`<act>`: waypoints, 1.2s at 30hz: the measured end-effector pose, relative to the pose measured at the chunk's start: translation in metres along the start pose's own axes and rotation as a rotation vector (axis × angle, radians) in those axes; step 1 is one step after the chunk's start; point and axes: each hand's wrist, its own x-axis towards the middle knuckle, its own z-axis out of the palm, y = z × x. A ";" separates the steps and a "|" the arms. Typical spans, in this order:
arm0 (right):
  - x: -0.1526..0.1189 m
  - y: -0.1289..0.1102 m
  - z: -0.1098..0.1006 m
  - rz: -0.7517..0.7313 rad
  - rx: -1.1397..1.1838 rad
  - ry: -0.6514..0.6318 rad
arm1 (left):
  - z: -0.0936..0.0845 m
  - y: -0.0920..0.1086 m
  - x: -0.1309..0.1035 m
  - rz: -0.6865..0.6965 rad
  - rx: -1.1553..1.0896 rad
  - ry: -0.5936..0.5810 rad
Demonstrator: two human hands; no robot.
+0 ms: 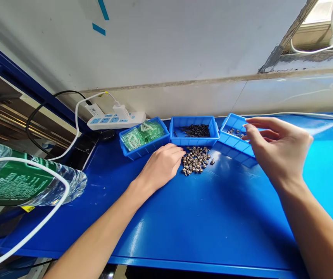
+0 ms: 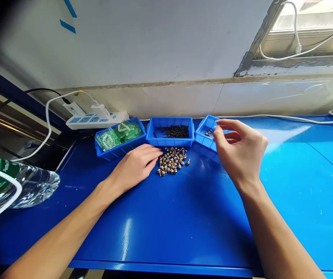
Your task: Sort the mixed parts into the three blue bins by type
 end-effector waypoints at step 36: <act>-0.030 -0.007 0.024 -0.209 0.211 -0.389 | -0.005 0.010 0.004 -0.207 -0.179 0.211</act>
